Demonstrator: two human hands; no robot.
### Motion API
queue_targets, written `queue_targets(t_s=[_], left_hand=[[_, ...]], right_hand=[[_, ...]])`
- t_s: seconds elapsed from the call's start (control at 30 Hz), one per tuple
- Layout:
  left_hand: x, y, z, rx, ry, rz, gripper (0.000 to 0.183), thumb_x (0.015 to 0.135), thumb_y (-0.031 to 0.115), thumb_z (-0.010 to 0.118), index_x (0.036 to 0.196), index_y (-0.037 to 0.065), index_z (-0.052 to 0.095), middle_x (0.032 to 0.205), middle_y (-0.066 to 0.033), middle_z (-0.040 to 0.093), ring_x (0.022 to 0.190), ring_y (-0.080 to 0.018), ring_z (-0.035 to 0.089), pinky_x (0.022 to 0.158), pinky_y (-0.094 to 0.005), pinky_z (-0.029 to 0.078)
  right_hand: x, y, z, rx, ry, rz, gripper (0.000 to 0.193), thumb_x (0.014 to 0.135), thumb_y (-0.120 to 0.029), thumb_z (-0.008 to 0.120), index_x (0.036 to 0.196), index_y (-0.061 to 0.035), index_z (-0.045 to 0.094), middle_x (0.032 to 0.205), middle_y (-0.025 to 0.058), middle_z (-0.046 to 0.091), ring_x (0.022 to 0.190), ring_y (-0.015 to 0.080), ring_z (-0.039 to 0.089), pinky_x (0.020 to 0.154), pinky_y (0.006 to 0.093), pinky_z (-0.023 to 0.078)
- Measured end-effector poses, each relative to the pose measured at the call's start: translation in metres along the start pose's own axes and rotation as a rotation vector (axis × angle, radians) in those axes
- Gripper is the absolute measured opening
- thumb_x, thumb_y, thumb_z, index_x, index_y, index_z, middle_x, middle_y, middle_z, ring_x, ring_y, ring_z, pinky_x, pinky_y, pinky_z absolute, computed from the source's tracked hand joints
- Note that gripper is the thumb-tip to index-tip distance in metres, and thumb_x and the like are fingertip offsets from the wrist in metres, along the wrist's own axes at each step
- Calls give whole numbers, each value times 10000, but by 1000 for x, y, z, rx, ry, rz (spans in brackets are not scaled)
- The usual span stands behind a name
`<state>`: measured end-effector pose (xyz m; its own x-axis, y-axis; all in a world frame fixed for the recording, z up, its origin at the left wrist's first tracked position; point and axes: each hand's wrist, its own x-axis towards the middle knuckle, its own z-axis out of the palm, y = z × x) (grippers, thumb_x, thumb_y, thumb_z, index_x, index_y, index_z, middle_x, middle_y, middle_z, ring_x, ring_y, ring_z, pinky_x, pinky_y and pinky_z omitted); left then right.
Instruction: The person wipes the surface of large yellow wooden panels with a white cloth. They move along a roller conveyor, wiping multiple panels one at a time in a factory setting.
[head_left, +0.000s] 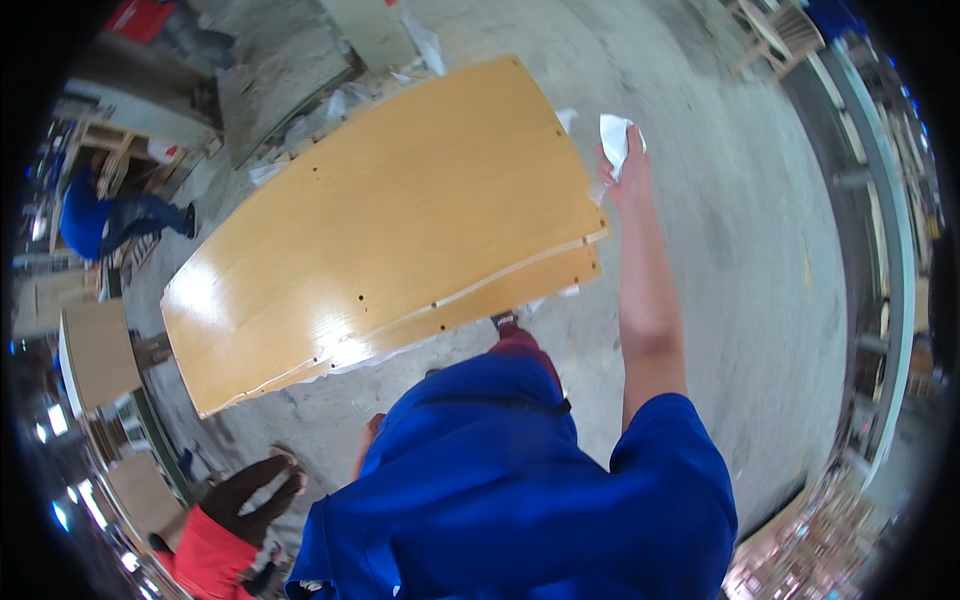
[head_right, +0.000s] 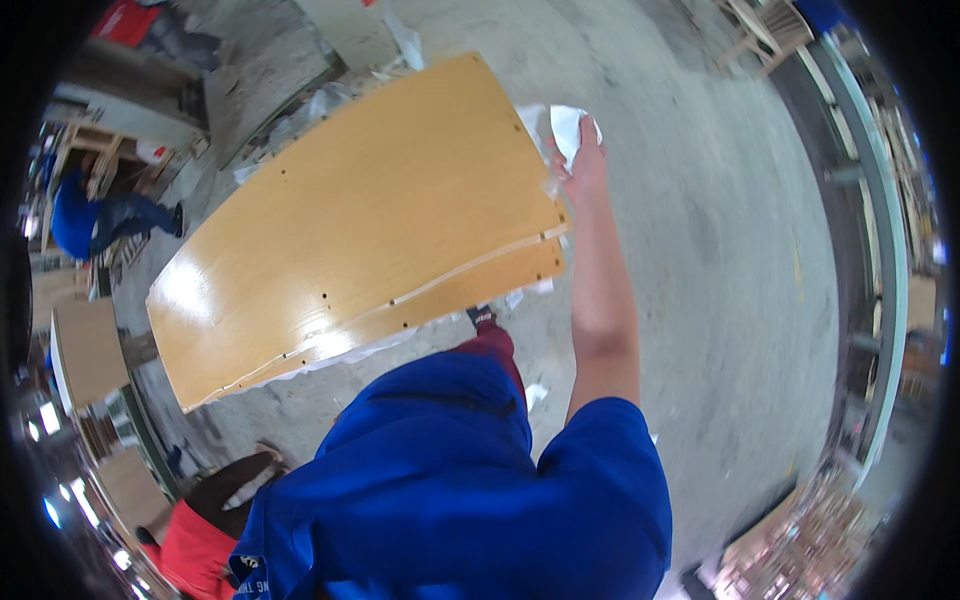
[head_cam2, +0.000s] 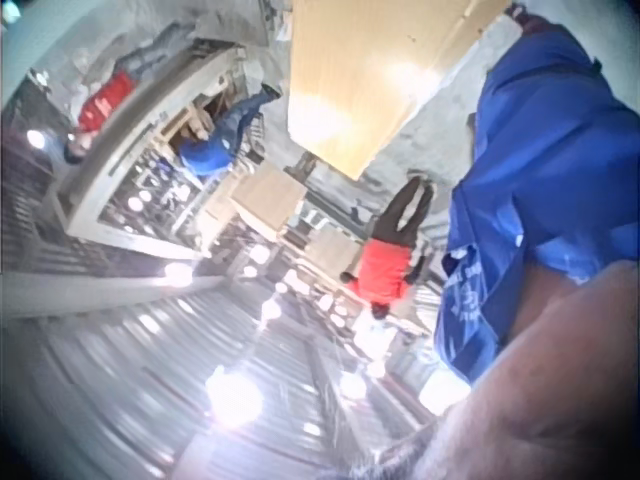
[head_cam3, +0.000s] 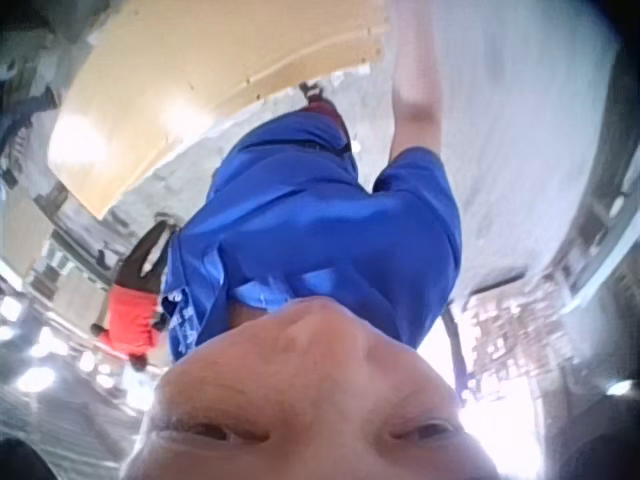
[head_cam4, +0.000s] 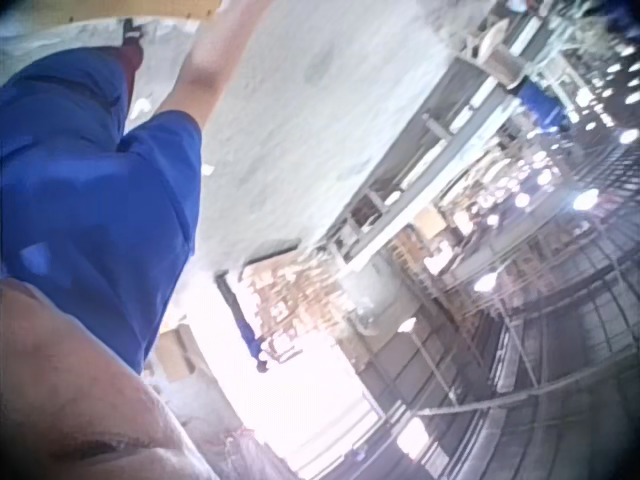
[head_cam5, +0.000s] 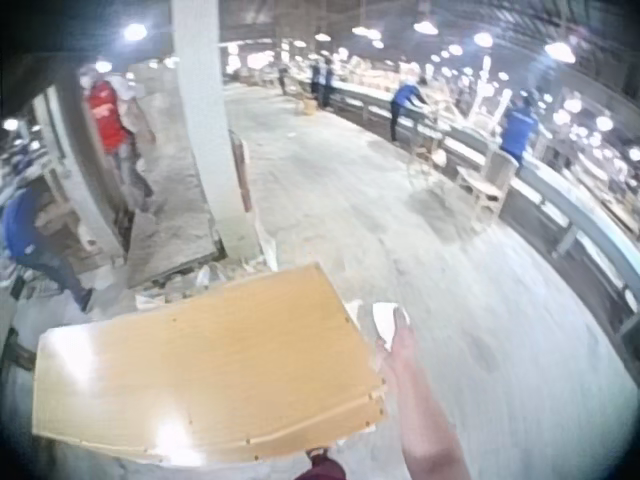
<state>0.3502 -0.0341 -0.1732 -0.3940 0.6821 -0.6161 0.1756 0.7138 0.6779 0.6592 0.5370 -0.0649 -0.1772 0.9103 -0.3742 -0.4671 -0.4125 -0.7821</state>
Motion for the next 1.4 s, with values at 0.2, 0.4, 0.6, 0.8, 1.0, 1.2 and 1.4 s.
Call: queue_targets(t_s=[0.2,0.4,0.6,0.8,1.0,1.2,1.4], left_hand=[[-14,46,26,49,135,-125,213,870,243,561,975,76,643,846,-117,669,827,-244,650,741,-337,496],[-53,60,36,138,259,-348,200,819,199,590,971,80,640,851,-122,673,829,-242,658,724,-344,499],[-76,71,53,100,308,-467,195,825,197,588,968,76,640,857,-127,676,823,-243,664,712,-346,504],[-63,96,56,117,290,-411,188,842,202,581,965,72,640,860,-133,679,820,-246,668,703,-349,509],[-48,100,51,88,303,-314,200,899,230,551,955,65,649,856,-133,685,789,-249,674,693,-347,519],[-51,100,48,112,289,-325,206,894,242,559,955,66,647,849,-137,682,801,-252,670,701,-344,514],[-60,93,49,154,261,-373,203,852,235,595,961,70,639,864,-129,679,827,-239,660,704,-338,500]], right_hand=[[92,-5,58,-629,141,-324,452,884,-447,569,1030,-20,599,795,90,632,631,145,592,476,272,421],[156,2,95,-967,38,-615,515,871,-454,571,1063,22,611,910,174,665,860,276,642,751,350,480],[174,2,117,-1408,85,-568,602,861,-553,493,1142,-29,589,1025,191,646,981,351,606,810,430,484],[186,3,116,-1590,63,-489,542,855,-562,493,1138,-111,598,1025,128,658,967,332,614,805,430,493],[188,5,118,-1577,45,-520,513,856,-555,498,1093,-114,609,967,130,667,914,332,625,756,436,498],[183,3,115,-1574,38,-553,509,854,-557,502,1077,-113,613,941,137,667,896,338,624,744,440,495],[164,7,90,-1529,36,-602,539,843,-560,524,1030,-65,625,882,156,669,843,359,632,719,428,497]])
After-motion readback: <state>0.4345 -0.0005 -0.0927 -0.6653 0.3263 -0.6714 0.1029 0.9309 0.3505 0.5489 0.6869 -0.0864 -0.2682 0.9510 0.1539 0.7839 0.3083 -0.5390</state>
